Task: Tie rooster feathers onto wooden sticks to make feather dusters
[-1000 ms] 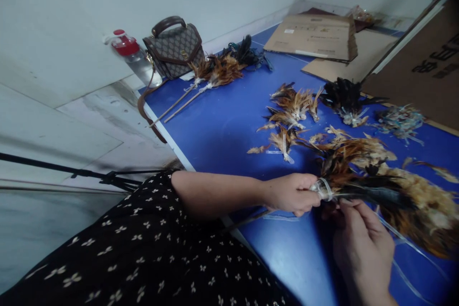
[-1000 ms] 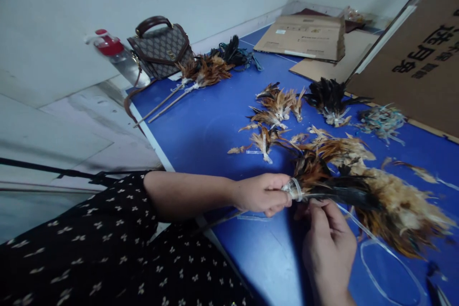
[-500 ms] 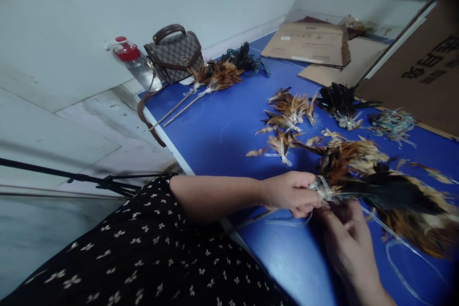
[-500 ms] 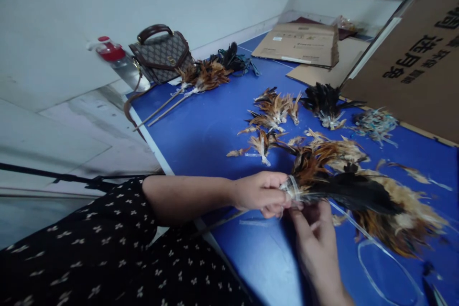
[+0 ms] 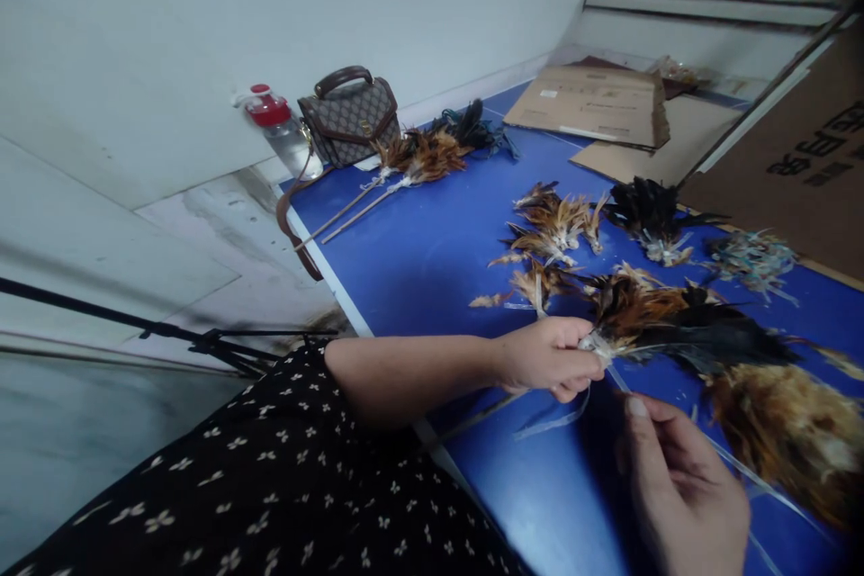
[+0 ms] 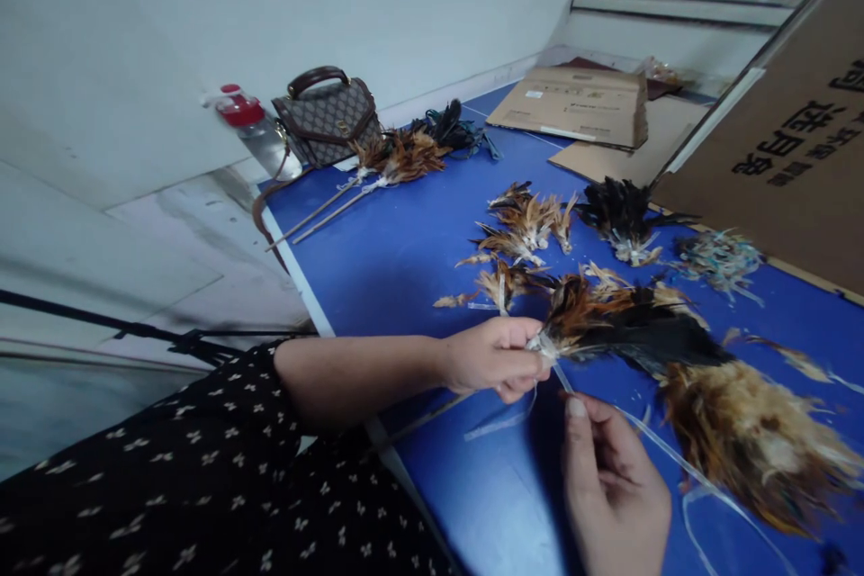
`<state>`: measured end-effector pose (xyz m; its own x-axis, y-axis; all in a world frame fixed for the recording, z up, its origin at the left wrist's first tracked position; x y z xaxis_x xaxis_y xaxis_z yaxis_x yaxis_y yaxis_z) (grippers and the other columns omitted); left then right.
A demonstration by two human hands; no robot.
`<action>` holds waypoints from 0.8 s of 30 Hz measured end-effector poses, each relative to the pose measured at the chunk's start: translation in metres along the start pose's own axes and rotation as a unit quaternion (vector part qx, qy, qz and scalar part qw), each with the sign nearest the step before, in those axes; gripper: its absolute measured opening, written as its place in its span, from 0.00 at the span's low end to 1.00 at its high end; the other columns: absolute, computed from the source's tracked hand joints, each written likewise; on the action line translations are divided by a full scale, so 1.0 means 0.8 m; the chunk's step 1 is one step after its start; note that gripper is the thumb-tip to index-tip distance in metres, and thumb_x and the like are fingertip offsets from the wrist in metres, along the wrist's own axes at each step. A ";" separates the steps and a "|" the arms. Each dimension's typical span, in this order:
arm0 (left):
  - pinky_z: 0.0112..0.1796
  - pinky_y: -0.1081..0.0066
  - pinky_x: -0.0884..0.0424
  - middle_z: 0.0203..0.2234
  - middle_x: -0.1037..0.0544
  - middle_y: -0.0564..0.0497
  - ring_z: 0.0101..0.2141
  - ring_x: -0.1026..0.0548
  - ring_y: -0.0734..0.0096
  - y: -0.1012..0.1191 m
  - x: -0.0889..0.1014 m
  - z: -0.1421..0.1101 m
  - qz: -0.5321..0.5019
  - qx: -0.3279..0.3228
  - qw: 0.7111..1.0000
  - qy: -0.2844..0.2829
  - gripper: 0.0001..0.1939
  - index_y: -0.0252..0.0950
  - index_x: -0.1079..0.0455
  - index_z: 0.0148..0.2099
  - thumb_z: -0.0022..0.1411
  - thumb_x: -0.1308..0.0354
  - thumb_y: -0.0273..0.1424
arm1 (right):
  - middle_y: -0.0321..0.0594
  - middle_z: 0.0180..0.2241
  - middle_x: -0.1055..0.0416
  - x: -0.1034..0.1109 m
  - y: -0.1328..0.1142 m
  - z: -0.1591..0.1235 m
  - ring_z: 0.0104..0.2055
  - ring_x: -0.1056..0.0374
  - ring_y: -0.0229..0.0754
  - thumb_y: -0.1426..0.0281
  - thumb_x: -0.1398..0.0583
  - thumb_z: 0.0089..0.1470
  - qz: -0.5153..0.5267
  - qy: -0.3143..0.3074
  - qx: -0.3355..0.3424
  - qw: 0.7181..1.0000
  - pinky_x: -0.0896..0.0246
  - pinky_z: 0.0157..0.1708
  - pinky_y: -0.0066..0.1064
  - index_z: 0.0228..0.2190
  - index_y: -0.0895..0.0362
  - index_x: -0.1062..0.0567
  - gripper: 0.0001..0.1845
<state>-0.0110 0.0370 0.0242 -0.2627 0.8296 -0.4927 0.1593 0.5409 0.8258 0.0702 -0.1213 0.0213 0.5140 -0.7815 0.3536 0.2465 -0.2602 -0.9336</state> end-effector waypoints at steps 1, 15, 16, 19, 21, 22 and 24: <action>0.25 0.77 0.47 0.23 0.39 0.63 0.21 0.44 0.84 0.000 0.001 0.000 0.002 0.003 1.000 0.006 0.12 0.39 0.38 0.38 0.66 0.36 0.24 | 0.39 0.28 0.23 0.003 -0.002 -0.002 0.25 0.34 0.39 0.41 0.27 0.61 0.001 0.012 0.014 1.000 0.43 0.22 0.29 0.40 0.55 0.15 0.29; 0.24 0.78 0.48 0.27 0.33 0.60 0.22 0.44 0.85 0.025 0.001 -0.002 -0.031 -0.064 0.997 -0.038 0.21 0.39 0.37 0.39 0.60 0.24 0.33 | 0.37 0.27 0.25 0.027 -0.014 0.007 0.30 0.29 0.45 0.38 0.33 0.64 -0.121 0.046 0.053 0.990 0.33 0.36 0.36 0.38 0.53 0.15 0.29; 0.24 0.78 0.49 0.27 0.33 0.60 0.22 0.44 0.85 0.025 0.000 -0.003 -0.035 -0.060 0.997 -0.044 0.20 0.39 0.37 0.39 0.60 0.25 0.32 | 0.37 0.26 0.26 0.027 -0.014 0.009 0.29 0.30 0.45 0.37 0.33 0.63 -0.121 0.045 0.049 0.990 0.34 0.35 0.36 0.37 0.53 0.15 0.31; 0.24 0.77 0.49 0.26 0.34 0.60 0.22 0.44 0.85 0.026 -0.003 -0.005 -0.044 -0.050 0.996 -0.059 0.17 0.39 0.37 0.38 0.62 0.28 0.27 | 0.37 0.25 0.27 0.027 -0.010 0.013 0.27 0.33 0.45 0.35 0.35 0.61 -0.133 0.048 0.032 0.989 0.37 0.34 0.37 0.35 0.53 0.16 0.32; 0.24 0.77 0.49 0.25 0.35 0.60 0.22 0.44 0.85 0.028 -0.003 -0.007 -0.049 -0.051 0.996 -0.061 0.15 0.38 0.36 0.38 0.63 0.30 0.25 | 0.37 0.26 0.27 0.030 -0.005 0.015 0.28 0.32 0.45 0.36 0.35 0.60 -0.152 0.049 0.010 0.987 0.38 0.34 0.38 0.35 0.52 0.16 0.32; 0.24 0.77 0.49 0.25 0.35 0.60 0.22 0.44 0.85 0.030 -0.003 -0.007 -0.051 -0.055 0.995 -0.060 0.14 0.38 0.36 0.38 0.63 0.31 0.24 | 0.37 0.25 0.26 0.032 -0.001 0.017 0.28 0.32 0.46 0.36 0.35 0.59 -0.162 0.048 -0.004 0.986 0.38 0.34 0.38 0.35 0.52 0.16 0.31; 0.24 0.77 0.49 0.26 0.34 0.59 0.22 0.44 0.86 0.035 -0.003 -0.010 -0.057 -0.064 0.995 -0.057 0.15 0.38 0.35 0.38 0.63 0.30 0.25 | 0.37 0.26 0.24 0.038 0.006 0.021 0.29 0.31 0.47 0.36 0.35 0.57 -0.178 0.049 -0.032 0.982 0.39 0.34 0.38 0.36 0.51 0.15 0.31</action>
<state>-0.0131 0.0488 0.0505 -0.1614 0.7784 -0.6066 0.0110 0.6161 0.7876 0.1009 -0.1372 0.0286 0.3220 -0.6843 0.6542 0.3426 -0.5599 -0.7544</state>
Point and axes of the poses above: each hand's wrist, its own z-axis towards the middle knuckle, its own x-axis out of the back of the hand, y = z × x, the point moved 10 cm from there along z, towards the middle knuckle
